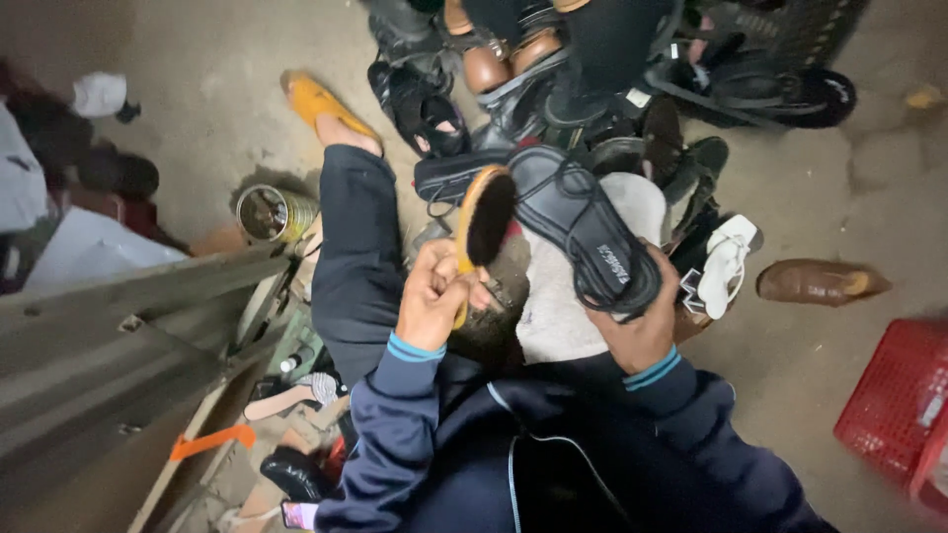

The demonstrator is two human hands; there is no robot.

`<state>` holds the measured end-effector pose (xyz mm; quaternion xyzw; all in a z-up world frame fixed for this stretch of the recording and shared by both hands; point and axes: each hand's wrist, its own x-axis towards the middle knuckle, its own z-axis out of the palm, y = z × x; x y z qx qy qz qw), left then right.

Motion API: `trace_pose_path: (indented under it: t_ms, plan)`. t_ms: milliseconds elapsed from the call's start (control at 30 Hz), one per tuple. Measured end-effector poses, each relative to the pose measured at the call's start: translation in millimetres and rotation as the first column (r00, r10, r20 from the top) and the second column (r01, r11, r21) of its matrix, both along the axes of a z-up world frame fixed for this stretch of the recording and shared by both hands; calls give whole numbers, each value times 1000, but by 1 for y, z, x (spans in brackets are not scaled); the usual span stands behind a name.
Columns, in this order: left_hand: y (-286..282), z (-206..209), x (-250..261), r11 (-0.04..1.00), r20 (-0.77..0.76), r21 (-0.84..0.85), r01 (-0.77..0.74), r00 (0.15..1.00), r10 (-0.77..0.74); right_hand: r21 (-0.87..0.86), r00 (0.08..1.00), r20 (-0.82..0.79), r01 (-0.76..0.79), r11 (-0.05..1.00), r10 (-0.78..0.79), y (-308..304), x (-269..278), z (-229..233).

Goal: The person sits on the floor and cleans a black sandal using a brush and a cloth. They scrub the sole and upper parts of the sandal, then wipe it with a cloth. The person handles the sandal one at a time and uses a brush and cloth to clean it.

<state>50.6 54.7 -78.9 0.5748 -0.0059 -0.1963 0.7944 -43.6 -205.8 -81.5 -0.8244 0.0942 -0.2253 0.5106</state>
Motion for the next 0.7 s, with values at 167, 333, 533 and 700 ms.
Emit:
trace_pose_path:
  t_ms: [167,333,533,700]
  plan:
    - [-22,49,7,929,185,362,-77,983,10,3,1000,-13,-15,1000,15,-3,2,9]
    - [-59,41,-18,676,405,692,-253,911,-73,-34,999,-37,6,999,-7,-5,0,7]
    - [-46,-14,-34,730,532,641,-236,822,-201,-27,996,-92,8,1000,-10,-5,-2,14]
    - [-47,3,-16,650,631,651,-392,755,-176,-111,993,-115,-12,994,-1,-7,0,10]
